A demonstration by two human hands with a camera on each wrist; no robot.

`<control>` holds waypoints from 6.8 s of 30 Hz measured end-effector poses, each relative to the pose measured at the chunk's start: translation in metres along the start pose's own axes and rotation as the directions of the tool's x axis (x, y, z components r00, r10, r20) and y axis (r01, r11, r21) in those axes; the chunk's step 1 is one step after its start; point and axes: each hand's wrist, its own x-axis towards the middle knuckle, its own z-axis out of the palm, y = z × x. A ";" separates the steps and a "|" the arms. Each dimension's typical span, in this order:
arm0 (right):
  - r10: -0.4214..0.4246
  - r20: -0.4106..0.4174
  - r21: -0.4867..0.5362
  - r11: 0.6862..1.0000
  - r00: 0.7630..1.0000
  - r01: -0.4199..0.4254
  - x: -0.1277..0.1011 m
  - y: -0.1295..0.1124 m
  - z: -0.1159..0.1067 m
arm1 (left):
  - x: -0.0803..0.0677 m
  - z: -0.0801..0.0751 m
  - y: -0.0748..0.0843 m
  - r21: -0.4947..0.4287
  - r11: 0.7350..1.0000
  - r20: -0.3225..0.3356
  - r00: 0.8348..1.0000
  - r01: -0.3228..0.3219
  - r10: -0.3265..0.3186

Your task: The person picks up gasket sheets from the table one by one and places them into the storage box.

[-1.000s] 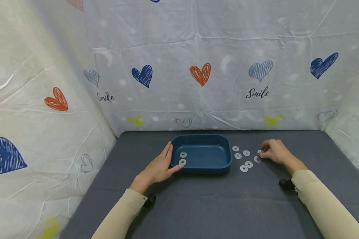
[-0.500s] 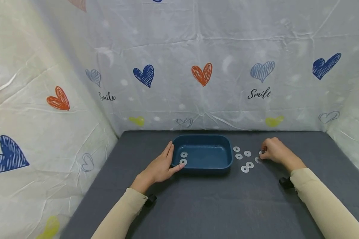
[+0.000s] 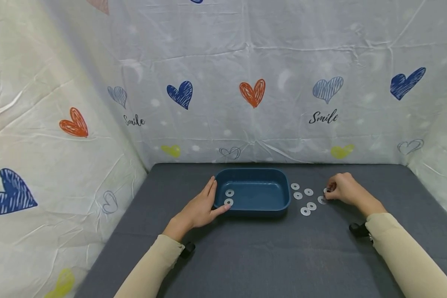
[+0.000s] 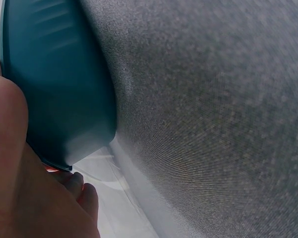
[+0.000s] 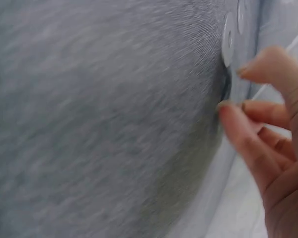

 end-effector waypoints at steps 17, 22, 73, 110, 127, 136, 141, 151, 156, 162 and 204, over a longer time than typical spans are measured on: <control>-0.167 -0.195 0.075 0.980 0.966 0.185 -0.015 -0.024 -0.004 | -0.002 0.000 -0.002 -0.017 1.000 -0.005 1.000 -0.002 0.002; -0.217 -0.234 0.061 0.970 0.948 0.237 -0.013 -0.037 -0.004 | -0.002 0.001 -0.002 -0.016 1.000 -0.005 1.000 -0.004 0.004; -0.394 -0.163 0.234 0.875 0.905 0.423 0.043 -0.123 0.026 | 0.001 0.003 -0.002 0.003 1.000 -0.020 1.000 -0.019 0.019; -0.244 -0.017 0.171 0.955 0.970 0.243 0.116 -0.187 0.083 | -0.001 0.003 0.000 0.006 1.000 -0.003 1.000 -0.001 0.001; -0.190 -0.015 0.104 0.976 0.982 0.190 0.127 -0.191 0.106 | -0.002 0.003 0.000 -0.010 1.000 -0.011 1.000 -0.015 0.015; -0.190 -0.032 0.070 0.979 0.981 0.192 0.128 -0.193 0.115 | -0.001 0.002 -0.001 -0.006 1.000 -0.020 1.000 -0.005 0.005; -0.217 -0.005 0.043 0.975 0.976 0.217 0.128 -0.193 0.117 | -0.002 0.004 -0.002 -0.005 1.000 -0.009 1.000 -0.001 0.001; -0.234 0.021 0.021 0.972 0.972 0.233 0.118 -0.193 0.105 | 0.000 0.003 -0.002 -0.008 1.000 -0.013 1.000 -0.008 0.007; -0.193 0.077 0.033 0.981 0.978 0.191 0.105 -0.194 0.087 | 0.000 0.001 -0.001 -0.004 1.000 -0.009 1.000 -0.004 0.004; -0.207 0.105 0.060 0.978 0.973 0.201 0.085 -0.189 0.062 | 0.001 -0.001 -0.001 -0.011 1.000 -0.011 1.000 -0.007 0.007; -0.246 -0.111 0.161 0.952 0.963 0.262 -0.021 -0.076 -0.003 | 0.002 0.002 0.000 -0.014 1.000 0.001 1.000 -0.012 0.012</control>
